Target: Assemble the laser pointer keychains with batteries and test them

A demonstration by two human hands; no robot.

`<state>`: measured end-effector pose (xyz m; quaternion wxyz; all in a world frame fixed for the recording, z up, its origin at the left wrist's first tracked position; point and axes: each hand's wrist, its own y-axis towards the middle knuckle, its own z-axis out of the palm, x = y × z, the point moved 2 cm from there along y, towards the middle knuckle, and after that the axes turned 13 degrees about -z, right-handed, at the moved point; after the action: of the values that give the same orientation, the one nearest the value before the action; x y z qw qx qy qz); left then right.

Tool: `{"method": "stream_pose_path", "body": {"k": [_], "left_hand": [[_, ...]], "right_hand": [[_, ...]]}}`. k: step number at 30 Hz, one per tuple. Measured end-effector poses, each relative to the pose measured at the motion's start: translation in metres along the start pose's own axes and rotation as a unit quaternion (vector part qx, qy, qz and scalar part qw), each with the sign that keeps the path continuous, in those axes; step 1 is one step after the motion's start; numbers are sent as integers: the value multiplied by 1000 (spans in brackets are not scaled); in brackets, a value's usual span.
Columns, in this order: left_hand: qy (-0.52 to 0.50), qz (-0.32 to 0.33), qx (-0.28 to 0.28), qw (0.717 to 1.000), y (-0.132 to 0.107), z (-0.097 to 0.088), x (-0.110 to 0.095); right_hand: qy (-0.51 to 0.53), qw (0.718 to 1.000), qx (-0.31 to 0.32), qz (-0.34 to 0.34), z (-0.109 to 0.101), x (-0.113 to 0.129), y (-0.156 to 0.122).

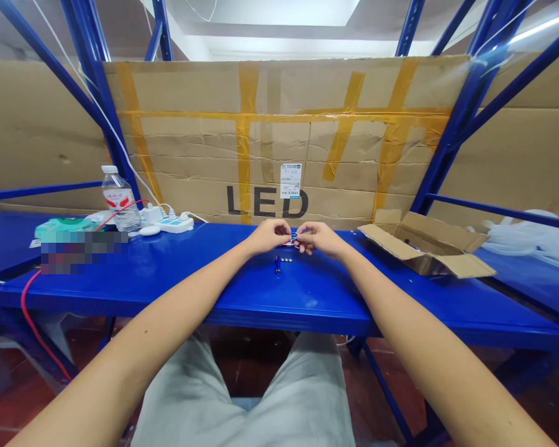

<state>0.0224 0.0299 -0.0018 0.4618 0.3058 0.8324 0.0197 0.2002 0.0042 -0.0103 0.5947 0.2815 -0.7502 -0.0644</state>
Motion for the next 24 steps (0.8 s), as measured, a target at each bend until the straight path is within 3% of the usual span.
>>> {"method": "stream_pose_path", "body": {"k": [3, 5, 7, 10, 24], "left_hand": [[59, -46, 22, 997, -2, -5, 0], [111, -99, 86, 985, -4, -10, 1], [144, -149, 184, 961, -8, -14, 1], [151, -186, 243, 940, -13, -21, -1], [170, -158, 244, 941, -14, -19, -3]], "right_hand": [[-27, 999, -8, 18, -1, -2, 1], [-46, 998, -17, 26, -2, -2, 1], [-53, 998, -21, 29, -2, -1, 1], [-51, 998, -19, 29, -2, 1, 1], [-52, 998, 8, 27, -1, 2, -1]]}}
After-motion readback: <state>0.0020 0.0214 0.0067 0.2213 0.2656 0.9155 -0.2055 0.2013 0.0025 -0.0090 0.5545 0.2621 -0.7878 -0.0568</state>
